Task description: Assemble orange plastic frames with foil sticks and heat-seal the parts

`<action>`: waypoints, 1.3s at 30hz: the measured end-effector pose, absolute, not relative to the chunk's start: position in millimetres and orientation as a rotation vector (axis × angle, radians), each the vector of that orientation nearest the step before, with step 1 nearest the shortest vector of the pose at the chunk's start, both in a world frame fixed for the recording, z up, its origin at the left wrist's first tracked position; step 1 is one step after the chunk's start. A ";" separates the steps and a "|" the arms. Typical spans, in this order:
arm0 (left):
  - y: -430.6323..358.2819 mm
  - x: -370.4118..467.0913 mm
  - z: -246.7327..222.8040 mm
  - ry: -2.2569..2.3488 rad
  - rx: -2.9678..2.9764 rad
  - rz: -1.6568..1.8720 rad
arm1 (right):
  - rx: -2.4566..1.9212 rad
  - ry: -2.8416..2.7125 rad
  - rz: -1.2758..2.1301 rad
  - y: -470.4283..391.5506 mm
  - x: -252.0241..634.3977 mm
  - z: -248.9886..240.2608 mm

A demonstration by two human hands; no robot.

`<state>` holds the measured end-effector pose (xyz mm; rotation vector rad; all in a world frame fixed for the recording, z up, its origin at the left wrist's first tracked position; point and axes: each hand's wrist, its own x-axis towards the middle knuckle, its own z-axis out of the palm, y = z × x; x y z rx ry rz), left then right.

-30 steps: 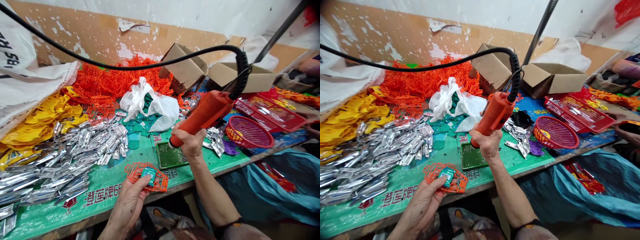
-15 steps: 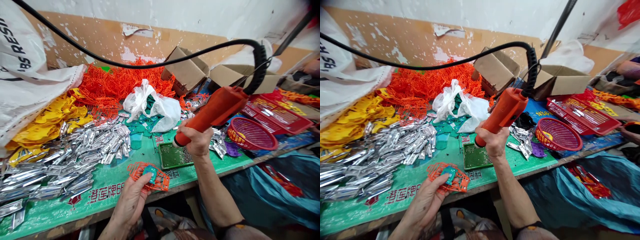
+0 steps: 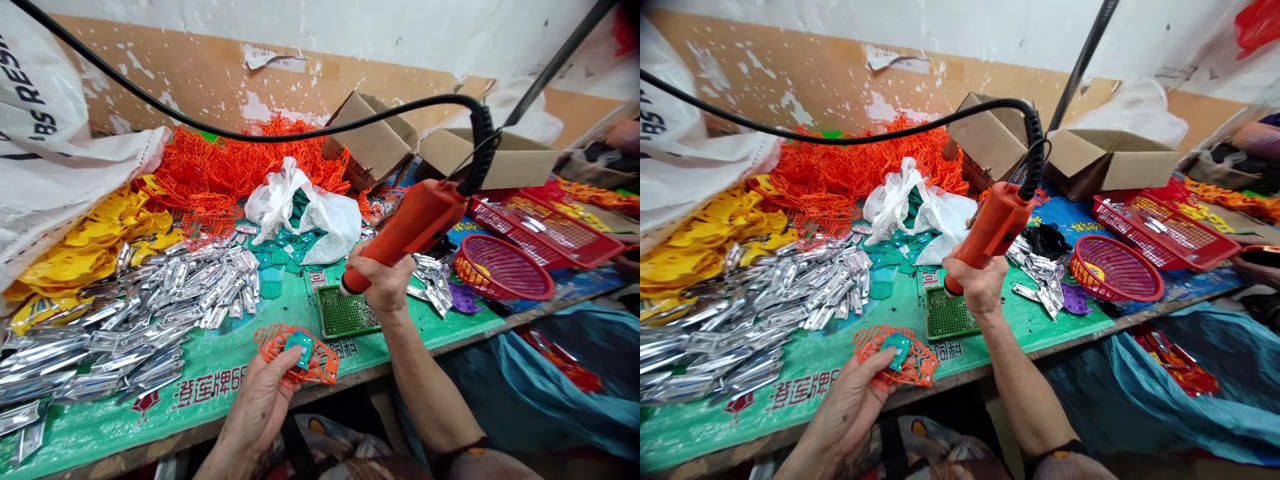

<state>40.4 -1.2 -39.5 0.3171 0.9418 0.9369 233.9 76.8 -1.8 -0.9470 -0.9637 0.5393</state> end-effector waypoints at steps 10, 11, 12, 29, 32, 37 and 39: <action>-1.7 39.9 -41.0 0.965 0.310 0.929 | -0.990 -0.962 0.506 76.2 232.8 -0.5; -1.4 40.3 -40.9 0.961 0.312 0.930 | -0.987 -0.956 0.509 76.3 232.8 -0.6; -1.2 40.5 -40.9 0.954 0.315 0.929 | -0.983 -0.947 0.512 76.3 232.6 -0.7; -1.3 39.8 -39.5 0.983 0.307 0.923 | -0.954 -0.942 0.510 76.7 234.9 -2.8; -1.3 39.8 -39.7 0.979 0.307 0.926 | -0.934 -0.927 0.520 77.3 236.0 -3.4; -1.6 40.2 -40.2 0.975 0.311 0.918 | -0.899 -0.916 0.538 77.6 235.3 -2.3; -1.7 40.3 -40.2 0.974 0.307 0.920 | -0.899 -0.922 0.545 77.3 234.7 -2.0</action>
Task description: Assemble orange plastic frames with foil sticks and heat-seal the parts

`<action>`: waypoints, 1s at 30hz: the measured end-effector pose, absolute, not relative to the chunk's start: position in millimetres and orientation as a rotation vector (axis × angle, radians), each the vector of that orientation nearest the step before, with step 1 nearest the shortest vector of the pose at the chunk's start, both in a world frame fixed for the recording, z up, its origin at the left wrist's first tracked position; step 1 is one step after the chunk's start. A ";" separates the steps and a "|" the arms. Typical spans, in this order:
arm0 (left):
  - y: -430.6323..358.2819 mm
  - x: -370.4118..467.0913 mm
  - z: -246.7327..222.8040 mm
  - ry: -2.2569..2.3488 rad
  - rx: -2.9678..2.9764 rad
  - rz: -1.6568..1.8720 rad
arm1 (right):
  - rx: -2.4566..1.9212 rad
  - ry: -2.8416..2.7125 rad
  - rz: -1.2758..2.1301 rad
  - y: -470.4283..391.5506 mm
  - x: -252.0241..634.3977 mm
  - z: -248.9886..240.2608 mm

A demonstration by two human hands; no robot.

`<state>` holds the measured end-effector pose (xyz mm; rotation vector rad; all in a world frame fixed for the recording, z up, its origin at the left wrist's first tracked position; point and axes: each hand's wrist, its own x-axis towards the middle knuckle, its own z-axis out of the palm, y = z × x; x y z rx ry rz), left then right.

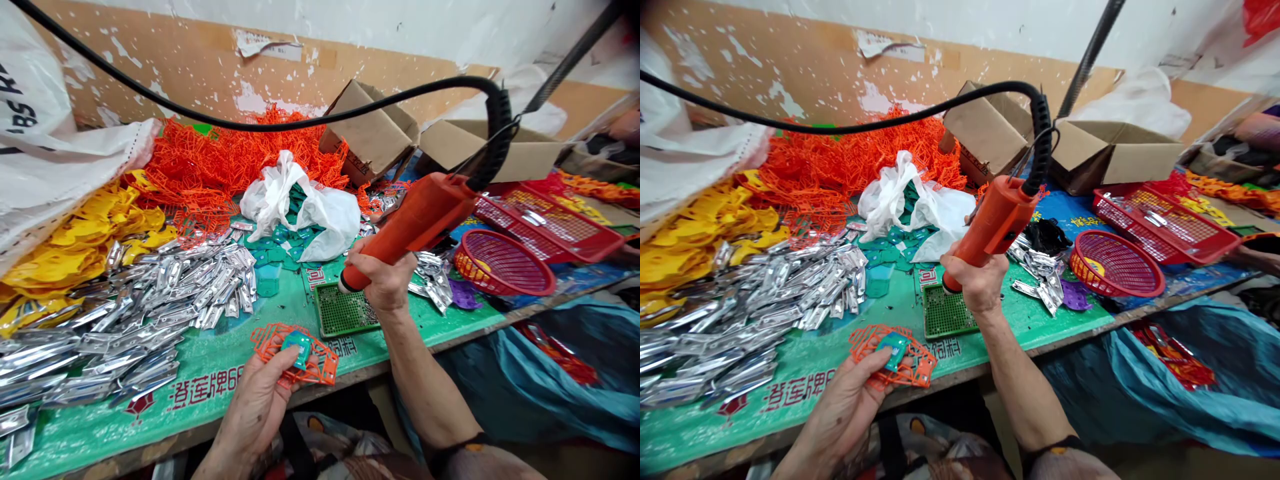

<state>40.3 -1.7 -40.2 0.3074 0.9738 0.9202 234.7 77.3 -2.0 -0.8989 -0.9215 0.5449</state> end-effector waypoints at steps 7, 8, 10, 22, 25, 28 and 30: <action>-1.4 39.9 -40.4 0.970 0.300 0.915 | -0.956 -0.944 0.531 76.3 234.0 -3.2; -1.4 39.9 -40.6 0.969 0.300 0.915 | -0.976 -0.954 0.525 76.4 234.2 -3.2; -1.2 40.0 -40.9 0.966 0.298 0.919 | -1.006 -0.977 0.515 76.5 234.5 -3.2; -1.1 39.5 -40.1 0.980 0.297 0.918 | -0.919 -0.918 0.511 76.2 236.7 -0.7; 0.0 40.3 -41.0 0.990 0.292 0.918 | -0.926 -0.960 0.496 75.9 239.2 -0.4; 0.3 41.0 -42.4 0.993 0.286 0.923 | -0.917 -0.985 0.516 74.8 238.5 -1.0; -0.2 40.9 -43.0 0.984 0.284 0.928 | -0.922 -0.987 0.539 73.7 236.5 -1.3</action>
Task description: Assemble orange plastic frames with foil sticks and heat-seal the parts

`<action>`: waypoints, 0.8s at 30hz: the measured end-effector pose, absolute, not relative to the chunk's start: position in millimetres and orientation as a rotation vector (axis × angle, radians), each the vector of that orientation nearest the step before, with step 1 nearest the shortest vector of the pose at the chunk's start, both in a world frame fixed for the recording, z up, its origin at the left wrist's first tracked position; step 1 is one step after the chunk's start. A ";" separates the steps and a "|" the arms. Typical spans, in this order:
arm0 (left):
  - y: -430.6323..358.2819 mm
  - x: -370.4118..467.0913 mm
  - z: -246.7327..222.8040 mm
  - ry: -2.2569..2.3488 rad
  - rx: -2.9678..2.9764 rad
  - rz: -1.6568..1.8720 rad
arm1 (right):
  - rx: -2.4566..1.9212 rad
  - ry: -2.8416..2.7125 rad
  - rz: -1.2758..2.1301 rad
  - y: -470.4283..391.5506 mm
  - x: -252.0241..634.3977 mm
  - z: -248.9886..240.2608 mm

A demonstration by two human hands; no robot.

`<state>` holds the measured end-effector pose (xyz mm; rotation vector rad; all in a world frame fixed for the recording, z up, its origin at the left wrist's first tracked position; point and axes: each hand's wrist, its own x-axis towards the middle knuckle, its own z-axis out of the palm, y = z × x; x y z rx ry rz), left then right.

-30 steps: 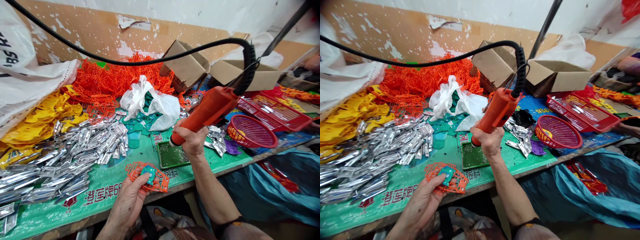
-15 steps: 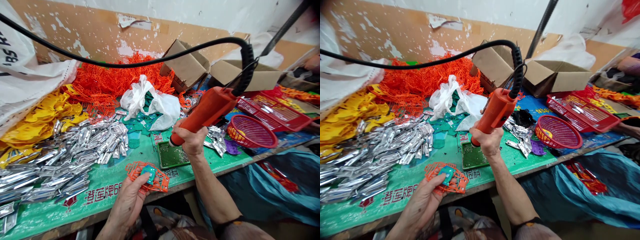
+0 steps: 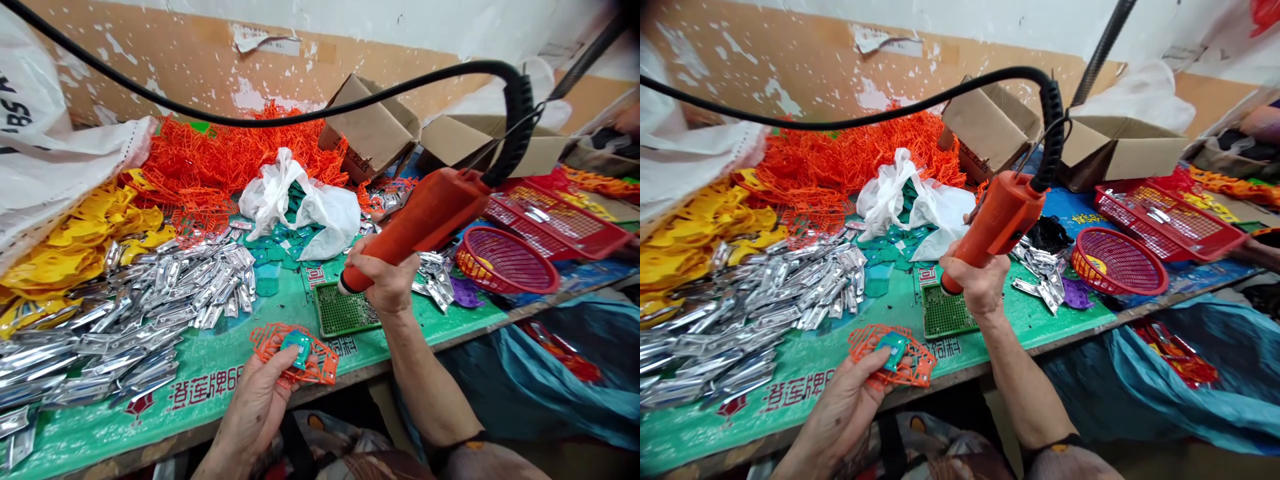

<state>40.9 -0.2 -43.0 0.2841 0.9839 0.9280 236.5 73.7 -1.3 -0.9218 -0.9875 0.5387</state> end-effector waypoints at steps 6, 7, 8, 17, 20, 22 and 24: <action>-1.4 39.4 -41.8 0.964 0.278 0.929 | -0.910 -0.967 0.578 72.1 233.0 -1.9; -1.3 39.4 -41.5 0.964 0.277 0.927 | -0.907 -0.959 0.584 72.1 233.0 -2.1; -1.1 39.4 -41.5 0.962 0.277 0.926 | -0.908 -0.953 0.589 72.1 233.0 -2.2; -0.7 41.2 -42.8 0.919 0.275 0.940 | -0.975 -0.958 0.571 73.0 232.1 -4.5; -0.3 41.7 -41.7 0.915 0.302 0.938 | -0.972 -0.959 0.568 73.4 231.4 -4.5; 0.0 42.2 -40.6 0.930 0.309 0.938 | -0.960 -0.952 0.574 73.6 231.3 -4.4; 0.3 42.8 -39.6 0.961 0.297 0.950 | -0.955 -0.958 0.576 73.9 232.0 -4.2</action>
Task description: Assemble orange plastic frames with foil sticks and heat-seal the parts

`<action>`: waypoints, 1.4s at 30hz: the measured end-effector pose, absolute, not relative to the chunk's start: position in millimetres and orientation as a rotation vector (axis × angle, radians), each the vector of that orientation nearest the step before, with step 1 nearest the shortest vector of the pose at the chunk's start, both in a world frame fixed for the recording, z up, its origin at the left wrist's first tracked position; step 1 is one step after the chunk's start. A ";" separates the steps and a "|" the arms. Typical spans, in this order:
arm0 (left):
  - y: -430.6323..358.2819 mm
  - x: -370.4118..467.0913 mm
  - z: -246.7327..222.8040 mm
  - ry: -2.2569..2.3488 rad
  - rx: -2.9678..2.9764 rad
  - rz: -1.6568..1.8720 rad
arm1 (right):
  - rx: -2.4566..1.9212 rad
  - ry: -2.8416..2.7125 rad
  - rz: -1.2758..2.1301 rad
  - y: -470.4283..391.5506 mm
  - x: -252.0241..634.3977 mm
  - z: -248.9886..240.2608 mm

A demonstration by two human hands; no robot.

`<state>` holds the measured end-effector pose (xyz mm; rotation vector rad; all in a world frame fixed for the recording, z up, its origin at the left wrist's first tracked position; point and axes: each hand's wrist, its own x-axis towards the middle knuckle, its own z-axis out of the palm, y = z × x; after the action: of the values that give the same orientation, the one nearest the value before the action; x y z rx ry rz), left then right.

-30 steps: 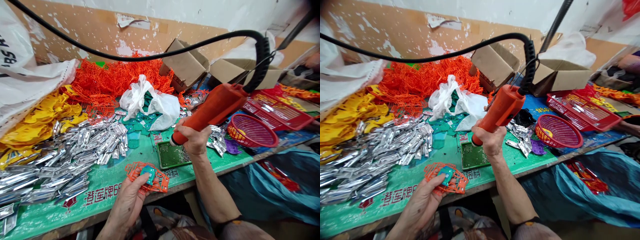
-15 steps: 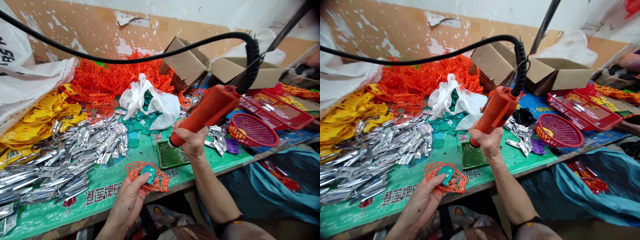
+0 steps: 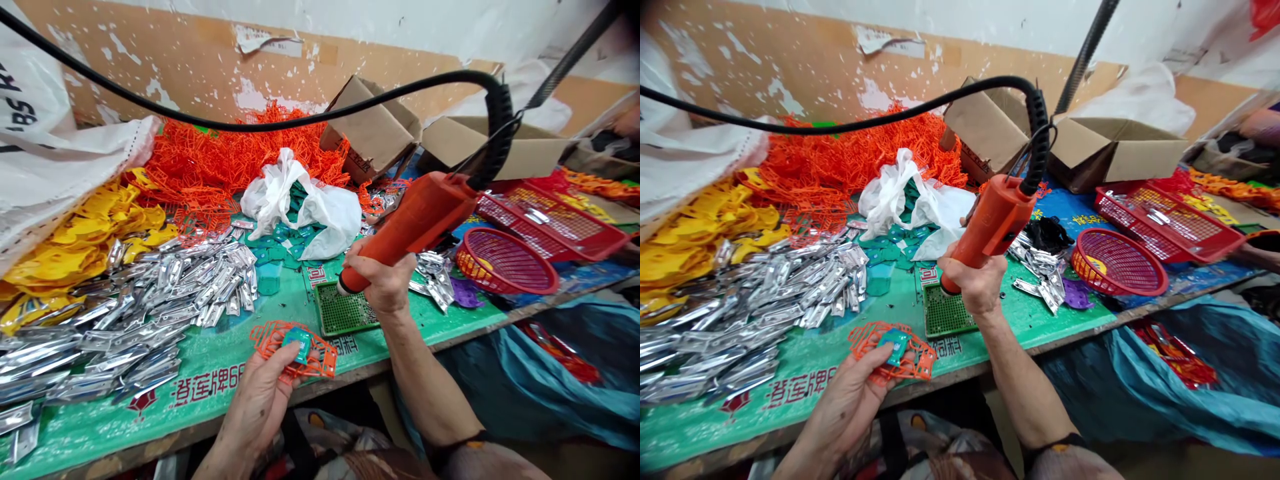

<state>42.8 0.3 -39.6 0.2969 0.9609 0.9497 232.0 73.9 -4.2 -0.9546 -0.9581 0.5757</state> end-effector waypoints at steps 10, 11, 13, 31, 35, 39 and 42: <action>0.0 42.4 -39.7 1.000 0.224 0.962 | -0.759 -0.950 0.694 53.0 226.6 34.8; -0.2 41.8 -39.9 0.985 0.219 0.962 | -0.713 -0.944 0.748 47.1 223.1 41.0; -0.6 40.9 -39.9 0.955 0.215 0.959 | -0.634 -0.932 0.868 35.1 215.4 50.4; -1.1 39.8 -39.2 0.917 0.238 0.943 | -0.635 -0.961 1.079 11.0 185.4 43.3; -1.1 40.8 -38.9 0.902 0.247 0.948 | -0.639 -0.957 1.095 10.8 185.1 40.5; -1.0 42.2 -39.4 0.896 0.254 0.959 | -0.614 -0.973 1.112 9.5 186.2 38.1; -0.6 42.7 -40.0 0.901 0.257 0.965 | -0.610 -0.992 1.113 9.2 187.0 36.1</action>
<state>42.7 -0.6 -40.0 0.2569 0.9012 0.9647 187.0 9.2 36.1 -0.6095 -0.9924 1.1127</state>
